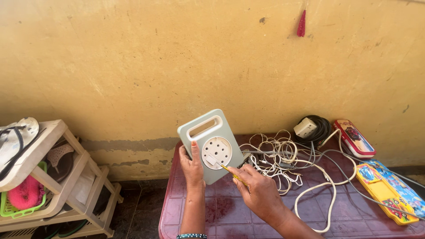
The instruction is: The person uses a screwdriver to tighten screws on the casing of a power strip and untangles a pile of electrical cords on a table.
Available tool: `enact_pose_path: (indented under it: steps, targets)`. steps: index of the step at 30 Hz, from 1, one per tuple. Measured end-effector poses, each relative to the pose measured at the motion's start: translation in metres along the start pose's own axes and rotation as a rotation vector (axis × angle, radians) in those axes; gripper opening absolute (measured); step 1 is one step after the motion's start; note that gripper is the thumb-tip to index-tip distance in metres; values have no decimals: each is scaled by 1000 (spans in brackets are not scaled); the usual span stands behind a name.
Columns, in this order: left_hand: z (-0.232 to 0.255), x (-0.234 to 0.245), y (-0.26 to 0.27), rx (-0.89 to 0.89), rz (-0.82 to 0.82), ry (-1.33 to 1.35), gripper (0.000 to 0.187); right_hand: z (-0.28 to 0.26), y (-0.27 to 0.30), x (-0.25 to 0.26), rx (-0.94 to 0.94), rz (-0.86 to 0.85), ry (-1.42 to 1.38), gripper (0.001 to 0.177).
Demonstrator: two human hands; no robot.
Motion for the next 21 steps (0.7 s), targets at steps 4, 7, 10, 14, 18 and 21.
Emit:
enact_pose_path:
  steps: [4,7,10,14,18,21]
  targets:
    - [7,-1,5,-15,-5,-18,47,0,6,1,71,25,26,35]
    - [15,-3,7,-19,-20,-80,45,6,9,4,76,24,44,33]
    - [18,-5,7,-24,-39,-92,47,10,10,5,92,28,60,32]
    - [16,-10,8,27,-106,-52,52,12,8,4,128,21,41,32]
    - [14,-9,6,156,-151,-62,58,19,7,3,143,-15,13,32]
    - [20,-9,8,157,-222,-47,63,26,7,-4,139,-58,-52,36]
Point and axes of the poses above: each hand's wrist, its own y-axis away from the middle knuckle, its own x-axis out of the back of the hand, z = x × y, the point moved 6 cm from there along -y, towards the middle knuckle, and after that the axes turned 1 degree about x, right-handed, at the moved point
